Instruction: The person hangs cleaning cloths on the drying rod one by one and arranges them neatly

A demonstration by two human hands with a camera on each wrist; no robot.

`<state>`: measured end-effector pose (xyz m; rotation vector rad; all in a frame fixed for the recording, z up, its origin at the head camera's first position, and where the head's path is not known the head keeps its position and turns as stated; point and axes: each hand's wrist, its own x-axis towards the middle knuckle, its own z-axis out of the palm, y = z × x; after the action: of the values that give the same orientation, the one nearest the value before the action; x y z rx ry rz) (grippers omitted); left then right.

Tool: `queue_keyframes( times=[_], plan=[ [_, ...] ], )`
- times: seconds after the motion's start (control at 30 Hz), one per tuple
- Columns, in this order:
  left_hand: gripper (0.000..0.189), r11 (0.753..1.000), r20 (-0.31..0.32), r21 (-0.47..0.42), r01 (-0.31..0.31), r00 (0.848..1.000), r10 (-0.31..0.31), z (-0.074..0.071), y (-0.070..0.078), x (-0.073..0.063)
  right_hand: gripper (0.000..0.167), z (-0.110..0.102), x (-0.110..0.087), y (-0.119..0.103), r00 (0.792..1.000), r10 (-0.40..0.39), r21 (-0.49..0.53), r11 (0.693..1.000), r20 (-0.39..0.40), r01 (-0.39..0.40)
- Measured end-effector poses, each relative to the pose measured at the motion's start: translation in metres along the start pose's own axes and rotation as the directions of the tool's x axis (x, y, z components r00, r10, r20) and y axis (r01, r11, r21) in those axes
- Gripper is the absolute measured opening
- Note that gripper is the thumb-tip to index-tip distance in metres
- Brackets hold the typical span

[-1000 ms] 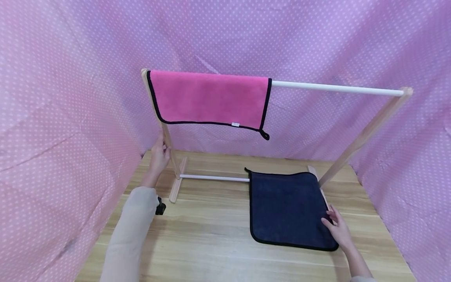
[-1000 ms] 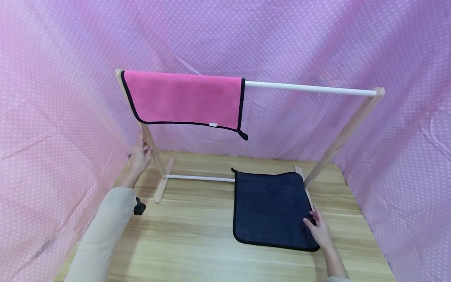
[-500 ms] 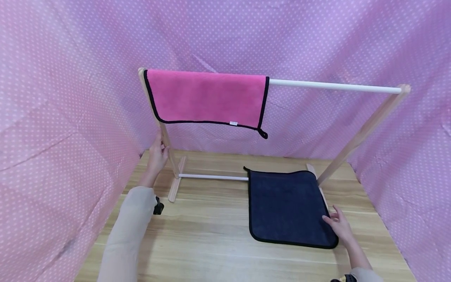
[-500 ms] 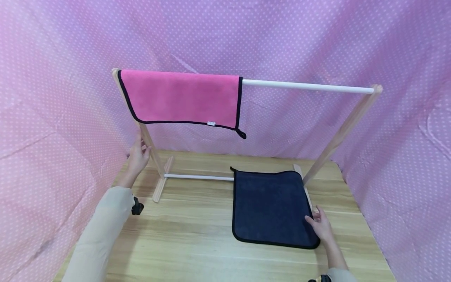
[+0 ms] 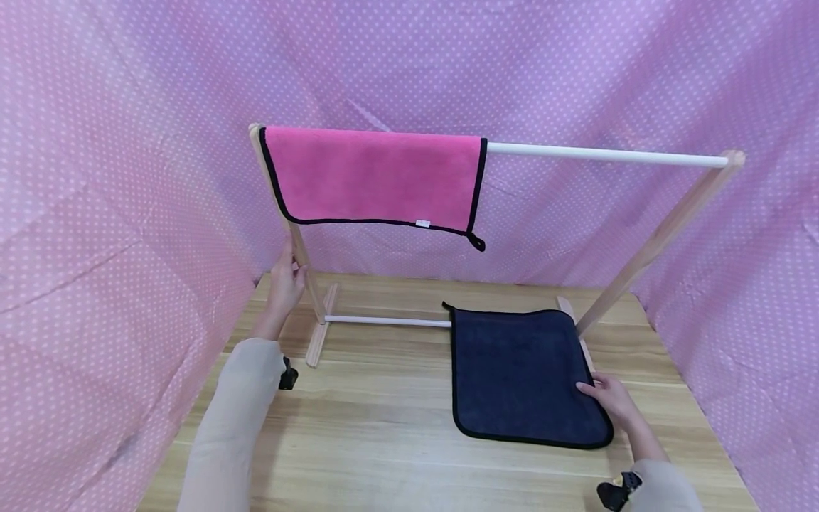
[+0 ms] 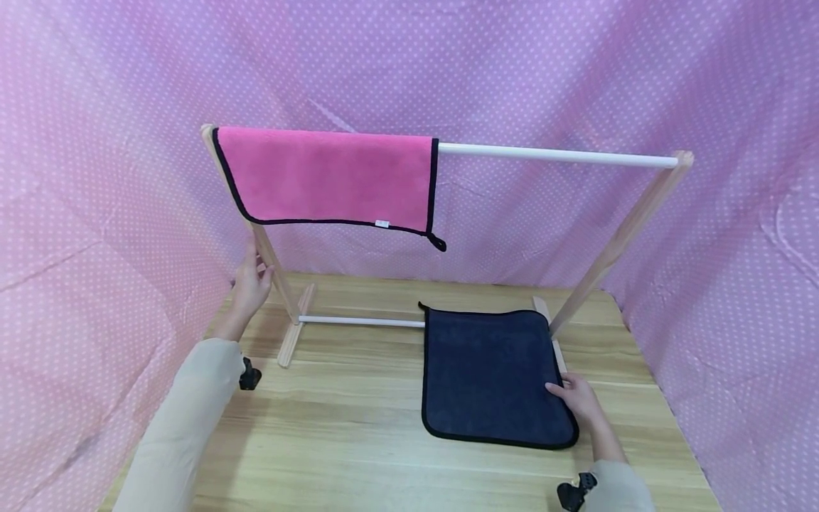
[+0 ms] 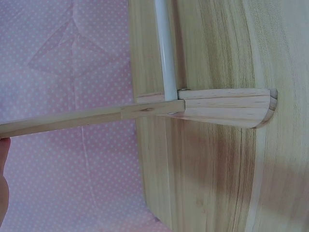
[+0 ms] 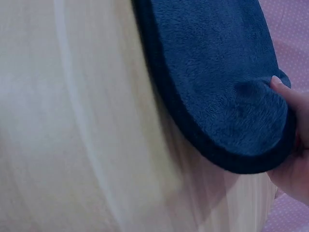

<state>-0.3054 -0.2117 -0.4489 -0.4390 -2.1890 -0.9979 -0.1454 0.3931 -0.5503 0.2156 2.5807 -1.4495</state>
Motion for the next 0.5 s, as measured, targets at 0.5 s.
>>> queue_keyframes(
  times=[0.5],
  plan=[
    [0.067,1.000,0.005,-0.013,0.008,1.000,-0.008,-0.001,0.002,0.000,0.047,-0.011,0.002,-0.044,0.977,-0.195,0.139,0.973,0.080,0.183]
  ],
)
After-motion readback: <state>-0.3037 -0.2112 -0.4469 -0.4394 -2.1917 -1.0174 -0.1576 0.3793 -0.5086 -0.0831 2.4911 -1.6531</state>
